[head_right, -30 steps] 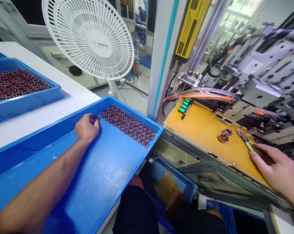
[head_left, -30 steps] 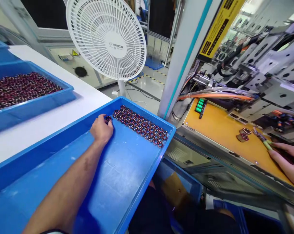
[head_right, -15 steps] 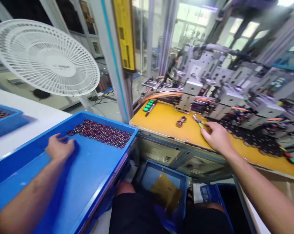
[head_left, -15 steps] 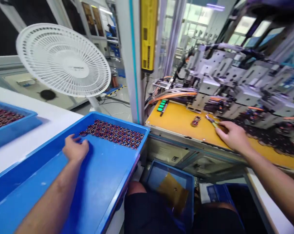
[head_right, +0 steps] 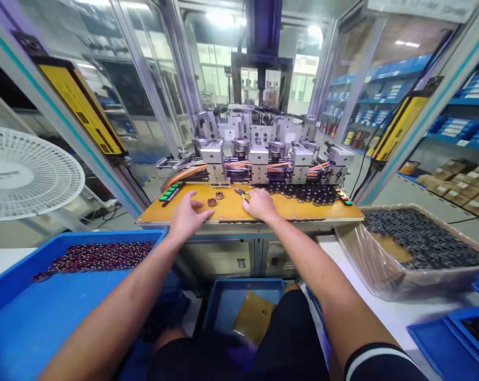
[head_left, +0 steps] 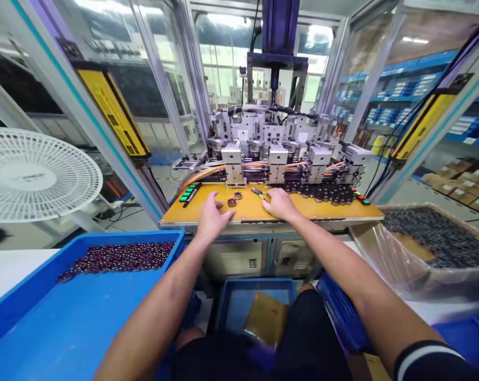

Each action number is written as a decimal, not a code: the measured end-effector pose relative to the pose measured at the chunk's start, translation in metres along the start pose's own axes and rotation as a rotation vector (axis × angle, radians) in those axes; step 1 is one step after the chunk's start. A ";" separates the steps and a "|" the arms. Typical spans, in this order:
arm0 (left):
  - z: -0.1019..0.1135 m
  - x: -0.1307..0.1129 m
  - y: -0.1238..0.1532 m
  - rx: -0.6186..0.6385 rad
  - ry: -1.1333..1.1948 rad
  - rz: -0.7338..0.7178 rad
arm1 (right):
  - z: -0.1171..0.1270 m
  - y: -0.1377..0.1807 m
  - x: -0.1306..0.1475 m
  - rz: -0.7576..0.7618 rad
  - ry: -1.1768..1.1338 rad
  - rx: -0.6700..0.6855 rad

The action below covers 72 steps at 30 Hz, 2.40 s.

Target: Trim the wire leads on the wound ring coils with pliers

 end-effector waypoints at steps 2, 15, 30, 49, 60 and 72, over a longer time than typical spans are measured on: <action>-0.014 -0.007 -0.006 -0.053 0.009 0.086 | 0.002 0.002 -0.001 -0.005 -0.013 0.009; 0.016 -0.020 0.097 0.053 0.865 0.277 | 0.028 0.030 0.001 0.146 -0.317 -0.256; 0.033 -0.029 0.257 0.173 0.647 -0.390 | 0.097 0.238 0.098 0.915 -0.265 0.083; 0.019 -0.018 0.269 0.185 0.735 -0.306 | 0.039 0.261 0.082 0.020 -1.283 0.823; 0.017 -0.021 0.273 0.259 0.817 -0.388 | 0.033 0.252 0.071 -0.217 -1.493 0.695; 0.019 -0.022 0.269 0.186 0.865 -0.325 | 0.014 0.270 0.096 -0.380 -1.826 0.415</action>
Point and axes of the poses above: each hand's wrist, its own y-axis away from the middle knuckle, its own z-axis out of the back of the hand, x = y × z, the point moved 6 cm from there along -y, towards the middle knuckle, and after that the axes turned 2 degrees about z, right-handed, at the moved point
